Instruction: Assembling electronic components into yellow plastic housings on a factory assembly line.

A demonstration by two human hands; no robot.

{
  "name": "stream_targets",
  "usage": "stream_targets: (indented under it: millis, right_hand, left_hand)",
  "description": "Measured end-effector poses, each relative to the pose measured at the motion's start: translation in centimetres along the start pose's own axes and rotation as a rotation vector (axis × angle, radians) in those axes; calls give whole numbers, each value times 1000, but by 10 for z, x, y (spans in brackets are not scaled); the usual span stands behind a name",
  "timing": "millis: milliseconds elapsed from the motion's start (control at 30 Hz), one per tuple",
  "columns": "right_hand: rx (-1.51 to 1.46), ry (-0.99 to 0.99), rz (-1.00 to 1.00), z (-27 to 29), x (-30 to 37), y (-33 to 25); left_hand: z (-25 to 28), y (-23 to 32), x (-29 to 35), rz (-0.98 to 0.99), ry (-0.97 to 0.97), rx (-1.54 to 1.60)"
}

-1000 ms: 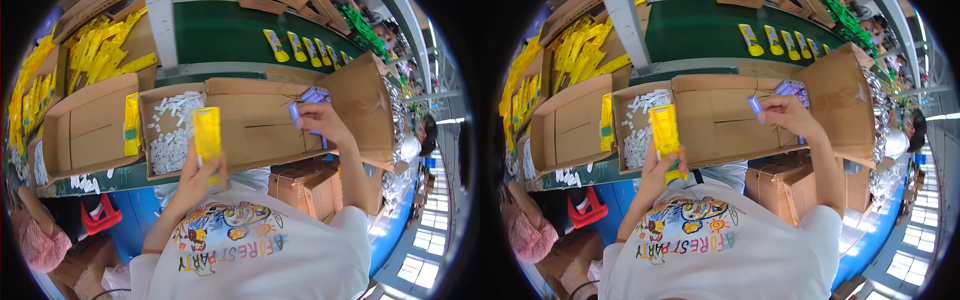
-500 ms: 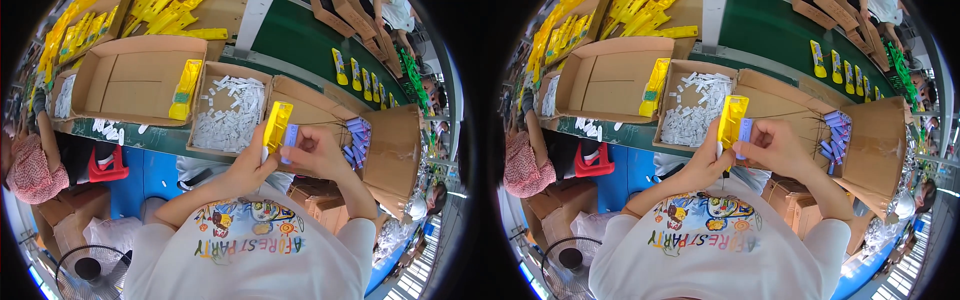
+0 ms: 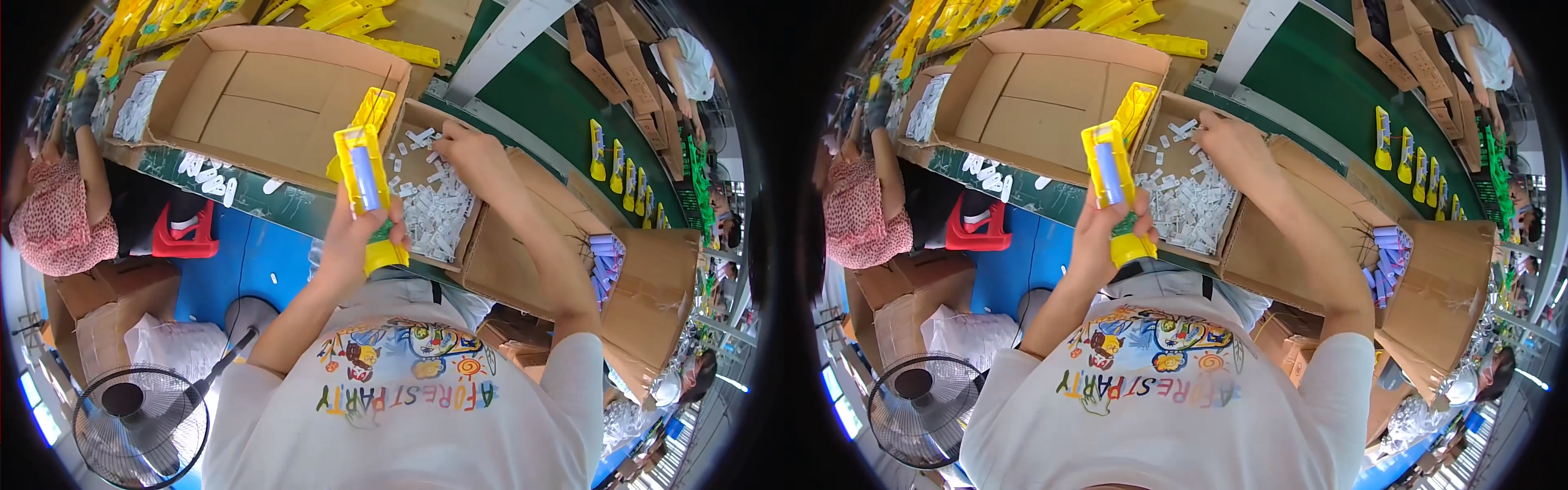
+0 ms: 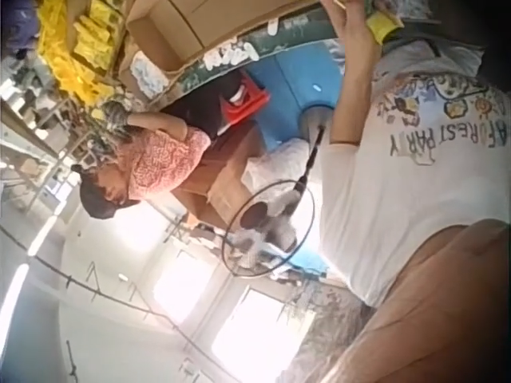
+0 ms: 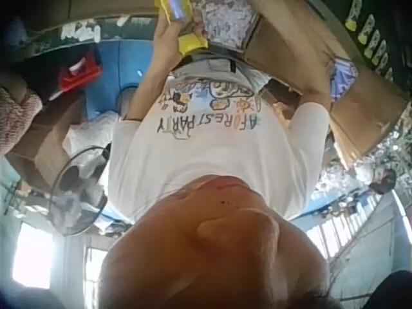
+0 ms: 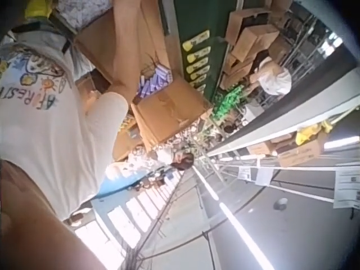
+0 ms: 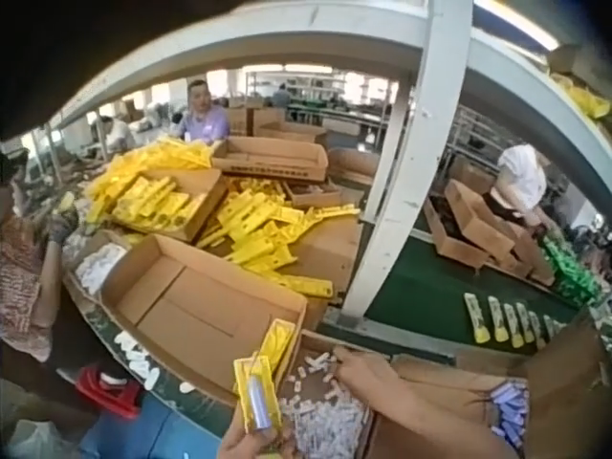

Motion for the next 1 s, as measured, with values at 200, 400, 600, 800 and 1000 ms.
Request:
stream_targets:
  millis: [200,400,600,800,1000]
  right_hand:
    - [284,-291,-15,-8,1,2]
    - [61,-81,-110,10,10,-7]
    - [259,-314,-125,-26,4,11]
    - [100,-153,-11,5,9,-12]
    - [-262,19,-133,26,24,-15]
  left_hand:
    - [11,2,9,-40,64,125]
    - [3,-11,11,64,20,54]
    - [-5,-9,8,38,-102,163]
    - [-2,-13,11,72,-104,150]
    - [-9,-20,8,164,-163,134]
Point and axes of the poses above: each hand's wrist, its own x-axis away from the middle knuckle, its own z-axis out of the back of the hand, y = z × x, the point moved 6 cm from there along -x, towards the middle knuckle, and after that the axes turned 1 degree about -y, right-handed, at the moved point
